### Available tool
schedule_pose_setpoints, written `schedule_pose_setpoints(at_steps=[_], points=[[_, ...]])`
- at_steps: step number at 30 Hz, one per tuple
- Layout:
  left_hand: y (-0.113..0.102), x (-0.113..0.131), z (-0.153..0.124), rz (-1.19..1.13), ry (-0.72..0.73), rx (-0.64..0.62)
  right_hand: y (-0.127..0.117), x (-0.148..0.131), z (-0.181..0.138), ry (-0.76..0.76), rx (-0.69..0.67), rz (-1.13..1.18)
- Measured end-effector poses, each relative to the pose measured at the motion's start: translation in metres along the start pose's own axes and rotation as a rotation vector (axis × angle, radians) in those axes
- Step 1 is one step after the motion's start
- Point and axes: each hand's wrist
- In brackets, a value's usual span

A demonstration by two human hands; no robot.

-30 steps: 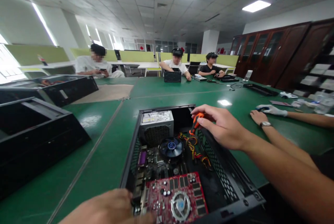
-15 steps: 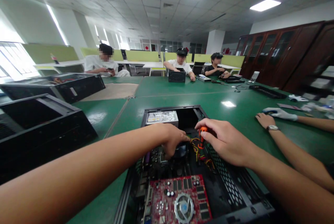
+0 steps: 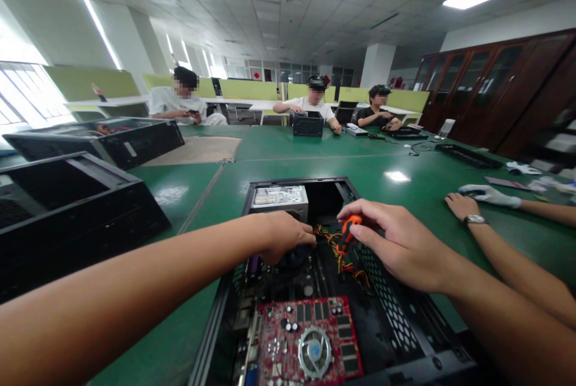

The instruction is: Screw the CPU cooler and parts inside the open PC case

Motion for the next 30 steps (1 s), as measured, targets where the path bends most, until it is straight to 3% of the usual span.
schedule_pose_setpoints(at_steps=[5,9,12,15,22,30], points=[[0.005,0.0,-0.003,-0.155,-0.016,0.096,0.005,-0.005,0.006,-0.015,-0.002,-0.004],[-0.012,-0.002,-0.013,-0.203,-0.087,0.111,0.008,-0.005,0.011,-0.059,-0.038,-0.006],[-0.028,-0.006,-0.033,-0.2,-0.061,0.285,0.013,-0.004,0.018,-0.116,-0.042,0.003],[-0.031,-0.005,-0.056,-0.262,-0.096,0.495,0.018,-0.003,0.025,-0.139,-0.031,0.017],[0.009,0.012,-0.1,-0.281,-0.206,0.846,0.025,-0.008,0.035,-0.166,-0.085,-0.02],[0.049,0.057,-0.152,-0.226,-0.29,0.992,0.036,-0.004,0.044,-0.224,-0.009,-0.084]])
Point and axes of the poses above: each hand's wrist, its own z-axis towards the middle knuckle, its own y-axis out of the palm, x = y × z, and after that the axes turned 9 degrees about y, right-handed
